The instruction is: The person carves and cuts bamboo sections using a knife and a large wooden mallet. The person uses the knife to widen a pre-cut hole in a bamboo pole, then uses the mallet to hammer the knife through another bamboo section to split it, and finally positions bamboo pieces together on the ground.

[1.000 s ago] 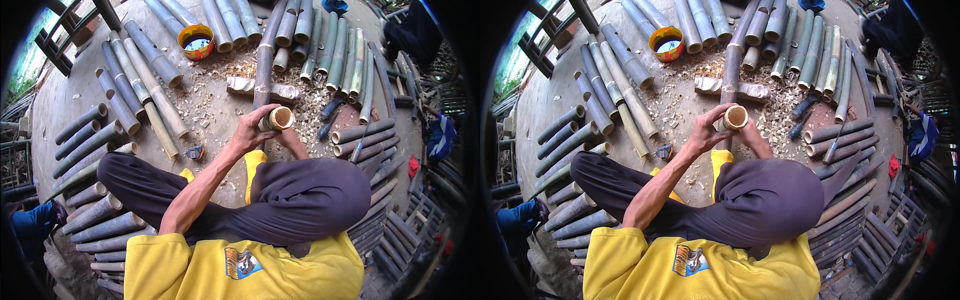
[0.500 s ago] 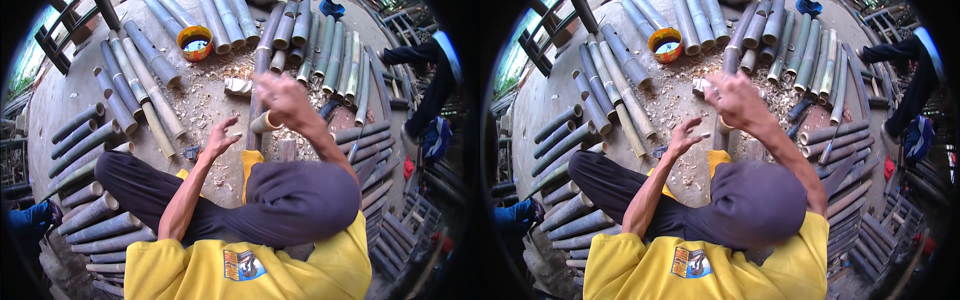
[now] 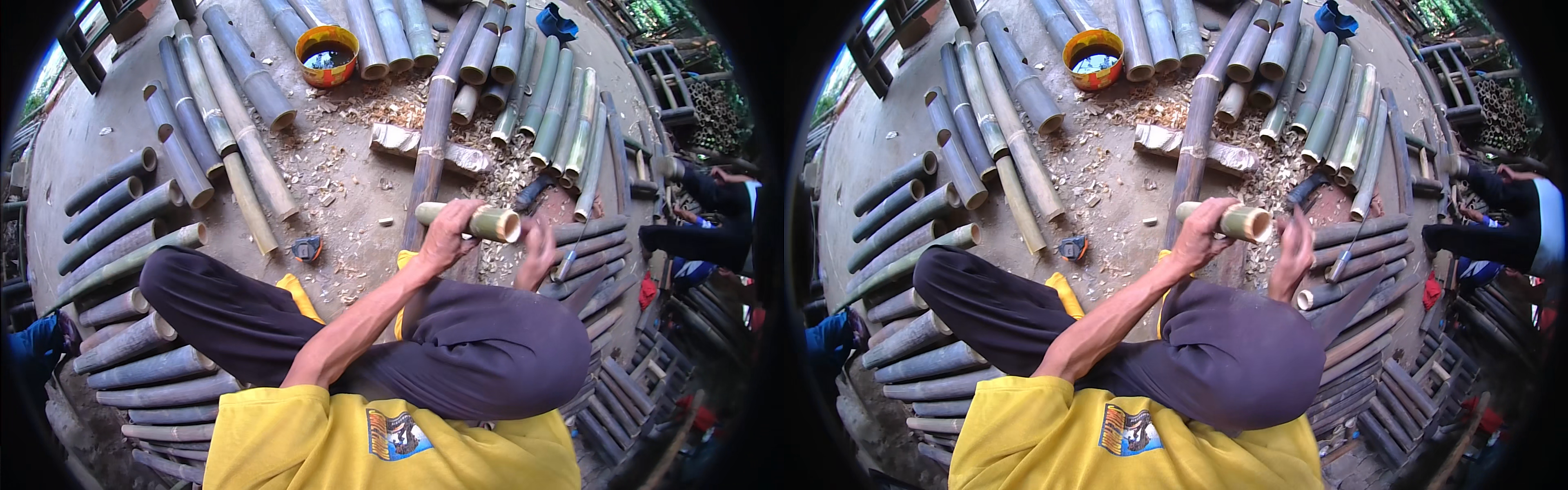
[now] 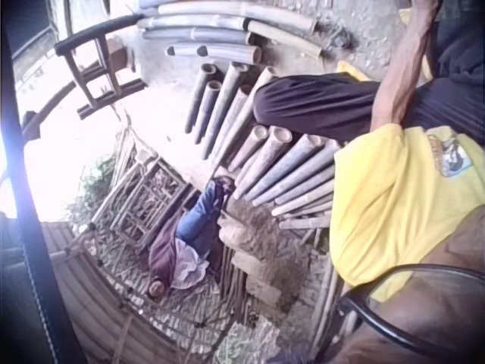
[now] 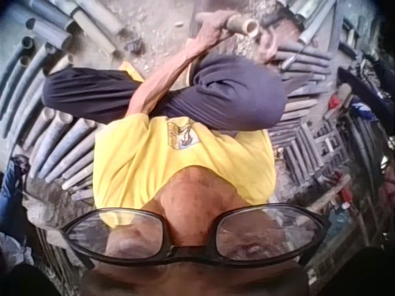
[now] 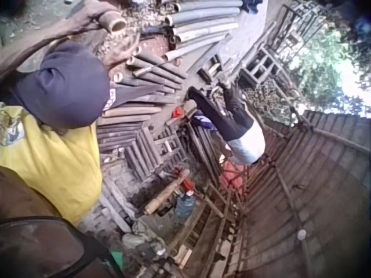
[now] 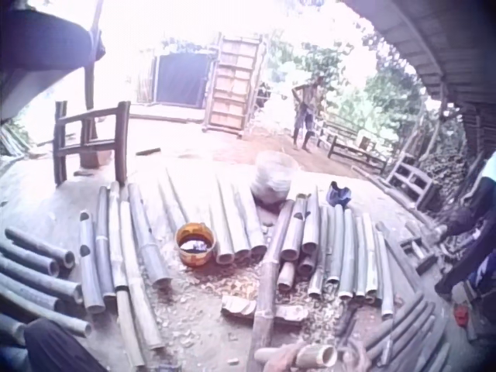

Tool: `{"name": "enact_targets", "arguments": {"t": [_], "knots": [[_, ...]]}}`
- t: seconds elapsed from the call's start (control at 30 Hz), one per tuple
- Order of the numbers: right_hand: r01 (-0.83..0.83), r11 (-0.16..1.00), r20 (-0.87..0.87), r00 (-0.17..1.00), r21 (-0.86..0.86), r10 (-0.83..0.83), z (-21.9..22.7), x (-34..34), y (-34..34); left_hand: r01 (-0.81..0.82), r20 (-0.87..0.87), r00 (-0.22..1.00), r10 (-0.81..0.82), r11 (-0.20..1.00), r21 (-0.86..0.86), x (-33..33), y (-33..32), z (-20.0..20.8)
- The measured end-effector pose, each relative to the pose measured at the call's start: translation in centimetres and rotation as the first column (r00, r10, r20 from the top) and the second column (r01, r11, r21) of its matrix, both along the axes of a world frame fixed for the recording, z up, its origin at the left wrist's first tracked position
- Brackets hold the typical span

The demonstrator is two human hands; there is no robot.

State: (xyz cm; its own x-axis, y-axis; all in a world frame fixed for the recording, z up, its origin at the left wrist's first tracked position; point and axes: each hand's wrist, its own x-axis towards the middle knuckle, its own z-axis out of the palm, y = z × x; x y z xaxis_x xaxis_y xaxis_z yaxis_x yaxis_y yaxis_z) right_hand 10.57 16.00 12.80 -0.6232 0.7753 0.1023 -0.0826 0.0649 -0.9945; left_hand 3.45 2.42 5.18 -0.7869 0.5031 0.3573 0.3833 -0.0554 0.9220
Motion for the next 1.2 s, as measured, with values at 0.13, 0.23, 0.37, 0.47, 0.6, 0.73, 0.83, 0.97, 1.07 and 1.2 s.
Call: {"name": "enact_targets", "arguments": {"t": [0.13, 0.23, 0.37, 0.47, 0.6, 0.73, 0.83, 0.97, 1.07, 1.2], "knots": [[-0.030, 0.973, 0.201, 0.979, 0.228, -0.017, 3.0, 4.3, 0.1, -0.029, -0.037, 0.999, 0.028, 0.999, -0.028, 0.9, 2.7, -0.1], [-0.026, 0.961, 0.212, 0.977, 0.276, -0.034, 3.6, 5.6, -0.2, -0.024, 0.010, 1.000, 0.024, 1.000, 0.002, 1.4, 1.7, 0.0], [-0.036, 0.938, 0.247, 0.968, 0.344, -0.053, 5.1, 6.1, 0.6, 0.022, -0.145, 0.989, -0.016, 0.999, 0.039, 0.8, 2.8, 0.5], [-0.037, 0.936, 0.250, 0.967, 0.351, -0.056, 4.9, 6.4, 0.4, 0.002, -0.179, 0.984, -0.003, 1.000, -0.001, 0.5, 2.8, 0.9], [-0.031, 0.928, 0.234, 0.970, 0.371, -0.061, 5.7, 6.3, 0.2, -0.094, -0.207, 0.975, 0.085, 0.995, -0.032, 0.7, 4.1, 1.2], [-0.018, 0.919, 0.241, 0.967, 0.395, -0.085, 6.0, 7.2, -0.1, -0.058, -0.182, 0.981, 0.059, 0.998, 0.011, 0.4, 4.6, 1.4], [-0.197, 0.883, 0.429, 0.903, 0.425, -0.005, 5.3, 8.3, -1.2, -0.036, -0.207, 0.978, 0.030, 0.999, -0.027, -0.3, 4.2, 0.6], [-0.319, 0.880, 0.539, 0.838, 0.352, 0.088, 5.5, 10.0, -2.5, -0.001, -0.214, 0.977, -0.006, 1.000, -0.029, -0.6, 3.3, 0.2], [0.054, 0.909, 0.313, 0.929, 0.413, -0.198, 3.0, 12.0, -2.7, 0.012, -0.179, 0.984, -0.004, 0.999, 0.042, 0.0, 5.0, 1.1], [-0.073, 0.946, 0.541, 0.833, 0.316, -0.116, 1.6, 11.0, -4.4, 0.009, -0.195, 0.981, -0.009, 1.000, -0.001, -0.6, 3.6, 0.7]]}}
